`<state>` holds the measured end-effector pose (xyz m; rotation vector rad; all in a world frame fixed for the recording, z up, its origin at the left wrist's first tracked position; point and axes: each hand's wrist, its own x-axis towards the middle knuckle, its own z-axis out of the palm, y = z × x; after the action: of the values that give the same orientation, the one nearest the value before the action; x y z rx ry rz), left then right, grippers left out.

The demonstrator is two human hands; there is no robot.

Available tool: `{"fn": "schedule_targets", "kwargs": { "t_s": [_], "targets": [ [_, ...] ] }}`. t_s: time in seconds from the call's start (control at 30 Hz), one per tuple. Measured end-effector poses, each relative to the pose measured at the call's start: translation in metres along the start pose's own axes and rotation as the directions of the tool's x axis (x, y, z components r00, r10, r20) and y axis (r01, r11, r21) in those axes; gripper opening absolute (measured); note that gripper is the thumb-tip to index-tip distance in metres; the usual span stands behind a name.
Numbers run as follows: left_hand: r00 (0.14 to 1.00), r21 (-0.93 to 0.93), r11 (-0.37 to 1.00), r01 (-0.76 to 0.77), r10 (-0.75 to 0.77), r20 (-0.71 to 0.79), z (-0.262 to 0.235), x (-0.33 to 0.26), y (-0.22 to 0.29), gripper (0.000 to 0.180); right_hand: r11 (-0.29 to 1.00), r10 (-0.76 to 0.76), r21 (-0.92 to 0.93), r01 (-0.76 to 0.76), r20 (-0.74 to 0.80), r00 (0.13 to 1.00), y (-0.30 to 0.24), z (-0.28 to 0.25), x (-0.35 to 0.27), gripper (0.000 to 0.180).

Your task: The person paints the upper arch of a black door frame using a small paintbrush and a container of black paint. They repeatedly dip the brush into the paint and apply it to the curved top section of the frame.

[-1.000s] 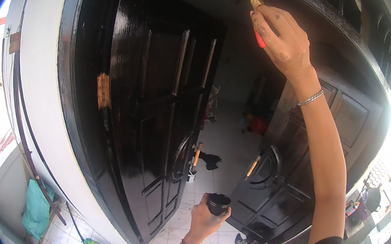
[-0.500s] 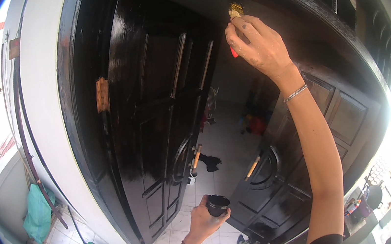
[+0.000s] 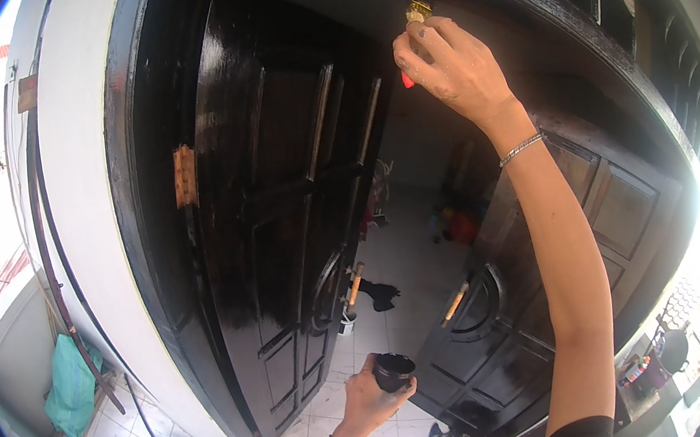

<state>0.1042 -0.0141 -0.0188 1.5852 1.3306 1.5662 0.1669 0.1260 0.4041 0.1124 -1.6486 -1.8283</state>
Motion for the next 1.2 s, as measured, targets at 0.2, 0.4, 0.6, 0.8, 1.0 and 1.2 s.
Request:
{"fn": "schedule_targets", "kwargs": {
  "t_s": [0.2, 0.4, 0.6, 0.8, 1.0, 1.2],
  "targets": [
    [0.999, 0.003, 0.999, -0.044, 0.044, -0.029, -0.004, 0.0, -0.001, 0.05, 0.997, 0.0, -0.077, -0.014, -0.183, 0.983, -0.01, -0.012, 0.002, 0.032],
    [1.0, -0.003, 1.0, -0.016, 0.016, 0.001, -0.004, 0.0, 0.004, 0.05, 0.998, 0.014, -0.063, -0.018, -0.056, 0.998, -0.004, 0.002, 0.002, 0.026],
    [1.0, 0.011, 1.0, 0.018, -0.018, 0.014, 0.0, -0.001, 0.004, 0.051, 0.998, 0.031, -0.046, -0.039, -0.154, 0.988, -0.013, -0.004, -0.001, 0.027],
    [1.0, -0.005, 1.0, 0.022, -0.022, 0.018, 0.003, -0.004, 0.005, 0.052, 0.997, 0.041, -0.062, -0.043, -0.032, 0.999, 0.003, 0.004, 0.0, 0.031],
    [0.999, -0.017, 0.999, 0.028, -0.028, 0.03, -0.001, -0.003, 0.012, 0.053, 1.0, 0.002, -0.016, -0.003, -0.099, 0.995, -0.013, 0.005, -0.003, 0.029],
    [0.998, -0.029, 0.998, 0.048, -0.046, 0.041, 0.002, -0.002, 0.006, 0.054, 0.995, 0.055, -0.072, -0.066, -0.143, 0.988, 0.005, -0.013, 0.013, 0.026]
  ]
}}
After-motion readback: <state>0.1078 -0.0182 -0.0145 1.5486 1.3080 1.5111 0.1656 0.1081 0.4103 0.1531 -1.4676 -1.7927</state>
